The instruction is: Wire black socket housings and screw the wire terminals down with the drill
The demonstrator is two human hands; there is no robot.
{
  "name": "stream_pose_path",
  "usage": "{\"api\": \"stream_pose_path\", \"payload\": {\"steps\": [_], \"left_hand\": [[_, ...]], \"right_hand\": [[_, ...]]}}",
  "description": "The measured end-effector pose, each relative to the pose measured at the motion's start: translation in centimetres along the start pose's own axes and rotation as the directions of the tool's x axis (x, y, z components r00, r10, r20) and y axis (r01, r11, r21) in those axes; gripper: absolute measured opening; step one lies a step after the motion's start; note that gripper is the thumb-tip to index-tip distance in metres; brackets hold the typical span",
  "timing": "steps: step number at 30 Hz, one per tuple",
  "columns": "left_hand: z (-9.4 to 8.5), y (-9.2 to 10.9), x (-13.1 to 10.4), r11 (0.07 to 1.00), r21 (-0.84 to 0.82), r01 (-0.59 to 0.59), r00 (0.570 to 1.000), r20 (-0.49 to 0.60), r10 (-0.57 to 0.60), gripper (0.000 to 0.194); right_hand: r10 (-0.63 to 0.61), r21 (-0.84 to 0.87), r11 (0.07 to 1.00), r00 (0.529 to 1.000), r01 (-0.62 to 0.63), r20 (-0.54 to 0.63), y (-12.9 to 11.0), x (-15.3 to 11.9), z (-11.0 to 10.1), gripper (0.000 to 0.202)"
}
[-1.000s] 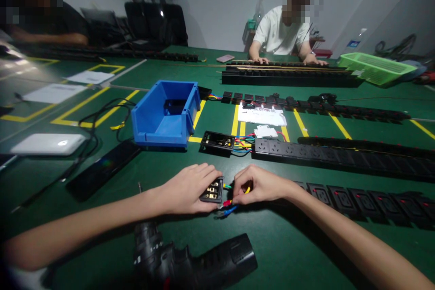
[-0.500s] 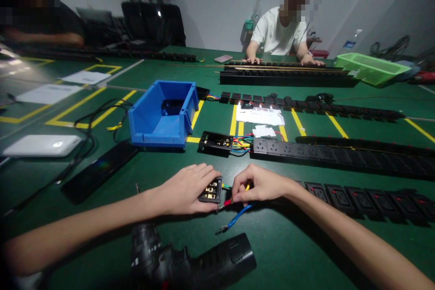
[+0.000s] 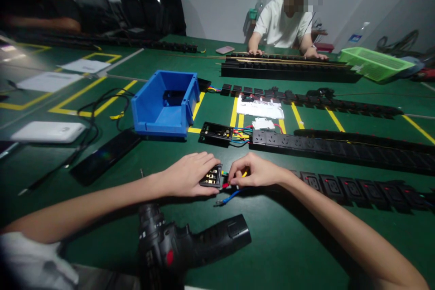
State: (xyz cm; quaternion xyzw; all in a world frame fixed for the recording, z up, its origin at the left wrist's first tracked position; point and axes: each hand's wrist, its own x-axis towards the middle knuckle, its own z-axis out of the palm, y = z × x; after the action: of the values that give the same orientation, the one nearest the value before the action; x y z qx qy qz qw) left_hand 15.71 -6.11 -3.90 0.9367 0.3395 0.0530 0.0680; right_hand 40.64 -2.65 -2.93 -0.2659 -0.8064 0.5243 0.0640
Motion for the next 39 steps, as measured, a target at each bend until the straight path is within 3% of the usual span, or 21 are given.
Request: {"api": "stream_pose_path", "payload": {"steps": [15, 22, 28, 33, 39], "left_hand": [[0.0, 0.0, 0.0, 1.0, 0.002, 0.0, 1.0, 0.006, 0.0, 0.062], [0.2, -0.1, 0.0, 1.0, 0.014, -0.009, 1.0, -0.007, 0.009, 0.063], [0.2, -0.1, 0.0, 1.0, 0.0, -0.013, 1.0, -0.013, 0.013, 0.06], [0.2, -0.1, 0.0, 1.0, 0.002, -0.013, 1.0, -0.018, 0.013, 0.058], [0.2, -0.1, -0.1, 1.0, 0.004, -0.021, 0.999, -0.027, 0.021, 0.059]], "right_hand": [[0.023, -0.2, 0.98, 0.999, -0.017, 0.027, 0.4, 0.2, 0.7, 0.032], [0.021, -0.178, 0.984, 0.997, -0.007, 0.076, 0.5, 0.3, 0.7, 0.032], [-0.119, -0.098, 0.987, 0.986, 0.13, 0.112, -0.4, 0.6, 0.3, 0.027], [-0.147, -0.038, 0.988, 0.989, 0.148, 0.027, -0.4, 0.5, -0.1, 0.025], [-0.001, -0.004, 1.0, 0.988, 0.0, -0.154, 0.2, 0.6, 0.2, 0.03]]}}
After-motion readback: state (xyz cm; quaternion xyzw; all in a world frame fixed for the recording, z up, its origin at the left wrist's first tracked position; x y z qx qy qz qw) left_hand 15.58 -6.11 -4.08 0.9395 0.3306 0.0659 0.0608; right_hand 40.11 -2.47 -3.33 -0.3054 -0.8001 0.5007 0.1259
